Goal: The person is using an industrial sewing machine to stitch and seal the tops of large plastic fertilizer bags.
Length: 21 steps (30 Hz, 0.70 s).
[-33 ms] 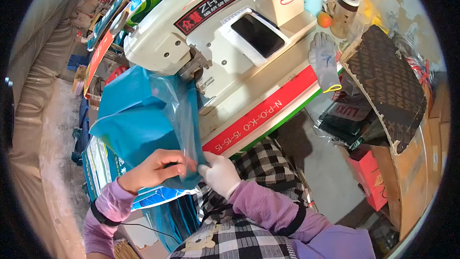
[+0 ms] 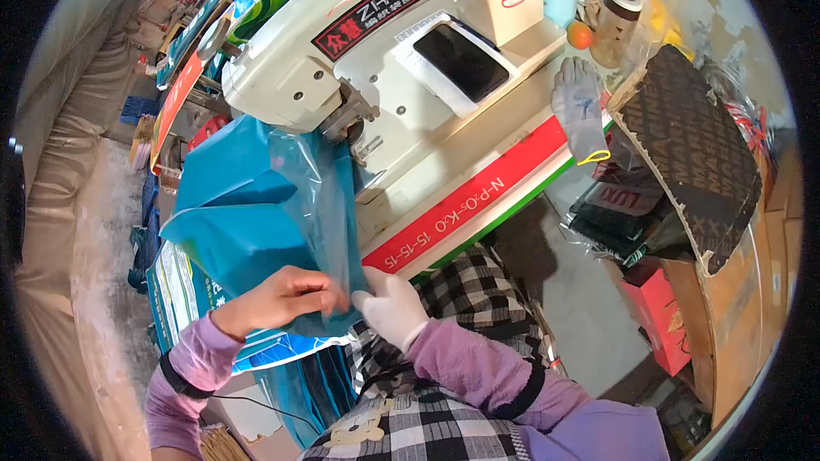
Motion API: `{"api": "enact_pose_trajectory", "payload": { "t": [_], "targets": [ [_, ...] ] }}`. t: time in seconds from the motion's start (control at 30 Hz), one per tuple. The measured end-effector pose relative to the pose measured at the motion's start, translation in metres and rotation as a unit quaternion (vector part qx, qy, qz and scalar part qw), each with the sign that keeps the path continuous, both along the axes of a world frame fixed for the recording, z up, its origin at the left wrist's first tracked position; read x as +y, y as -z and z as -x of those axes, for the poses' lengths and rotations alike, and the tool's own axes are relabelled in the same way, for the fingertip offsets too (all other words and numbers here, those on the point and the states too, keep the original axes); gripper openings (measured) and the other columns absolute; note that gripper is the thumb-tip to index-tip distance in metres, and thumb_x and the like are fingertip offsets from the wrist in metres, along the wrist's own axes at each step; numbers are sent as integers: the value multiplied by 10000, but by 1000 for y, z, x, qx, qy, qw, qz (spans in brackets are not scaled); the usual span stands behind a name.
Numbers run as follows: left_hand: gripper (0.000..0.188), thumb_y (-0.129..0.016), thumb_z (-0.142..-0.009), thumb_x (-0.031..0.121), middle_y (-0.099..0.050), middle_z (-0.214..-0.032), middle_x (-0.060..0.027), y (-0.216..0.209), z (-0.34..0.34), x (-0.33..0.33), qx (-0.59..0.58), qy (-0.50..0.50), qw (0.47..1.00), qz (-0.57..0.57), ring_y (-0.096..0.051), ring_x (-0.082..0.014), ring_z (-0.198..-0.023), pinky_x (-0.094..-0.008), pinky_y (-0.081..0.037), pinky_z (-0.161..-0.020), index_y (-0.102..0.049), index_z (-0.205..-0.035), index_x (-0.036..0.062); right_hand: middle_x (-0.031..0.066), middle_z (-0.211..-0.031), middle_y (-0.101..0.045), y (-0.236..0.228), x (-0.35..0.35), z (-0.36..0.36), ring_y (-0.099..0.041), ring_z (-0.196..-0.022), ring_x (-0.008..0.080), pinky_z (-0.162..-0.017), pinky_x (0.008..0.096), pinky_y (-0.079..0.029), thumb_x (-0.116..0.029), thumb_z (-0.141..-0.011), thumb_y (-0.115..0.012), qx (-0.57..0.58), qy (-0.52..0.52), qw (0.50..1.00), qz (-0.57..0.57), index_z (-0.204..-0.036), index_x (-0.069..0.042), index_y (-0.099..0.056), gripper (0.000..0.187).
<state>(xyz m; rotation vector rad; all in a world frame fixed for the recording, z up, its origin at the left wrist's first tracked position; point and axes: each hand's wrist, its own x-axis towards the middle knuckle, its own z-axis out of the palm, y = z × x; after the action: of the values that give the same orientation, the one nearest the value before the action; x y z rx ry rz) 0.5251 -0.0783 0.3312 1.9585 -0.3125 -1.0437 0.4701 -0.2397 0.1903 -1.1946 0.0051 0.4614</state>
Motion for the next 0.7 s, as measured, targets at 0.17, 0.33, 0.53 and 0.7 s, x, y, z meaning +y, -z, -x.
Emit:
{"api": "enact_pose_trajectory", "payload": {
  "t": [0.17, 0.33, 0.53, 0.7],
  "targets": [
    [252, -532, -1023, 194, -658, -830, -80, -4, -7, -5, 77, 2, 994, -75, -597, -155, -788, -312, -489, -737, -604, -856, 19, 204, -1047, -678, 12, 13, -3, -663, -953, 273, -874, 343, -496, -56, -850, -573, 36, 5, 997, -64, -1234, 25, -569, 392],
    [133, -566, -952, 116, -631, -749, -128, -19, -30, -50, -439, 341, 810, -186, -634, -294, -672, -383, -511, -610, -567, -847, 34, 290, -1017, -646, 25, 44, 27, -642, -1002, 437, -880, 412, -510, 0, -827, -510, -52, 24, 997, 47, -1364, 23, -452, 541],
    [177, -555, -972, 207, -598, -573, -168, 9, 34, -30, -263, 280, 886, -260, -633, -346, -524, -452, -471, -468, -526, -955, 33, 259, -1210, -638, -15, -36, 18, -611, -1193, 295, -999, 344, -456, 42, -821, -458, 3, -67, 992, 105, -1447, 14, -422, 628],
    [162, -573, -948, 218, -625, -604, -120, 25, 38, -40, -290, 323, 858, -273, -654, -320, -558, -422, -486, -487, -556, -946, 57, 296, -919, -665, -10, -21, -18, -648, -899, 458, -817, 482, -517, -221, -882, -494, -46, -60, 987, 143, -1346, -34, -530, 501]
  ]
}}
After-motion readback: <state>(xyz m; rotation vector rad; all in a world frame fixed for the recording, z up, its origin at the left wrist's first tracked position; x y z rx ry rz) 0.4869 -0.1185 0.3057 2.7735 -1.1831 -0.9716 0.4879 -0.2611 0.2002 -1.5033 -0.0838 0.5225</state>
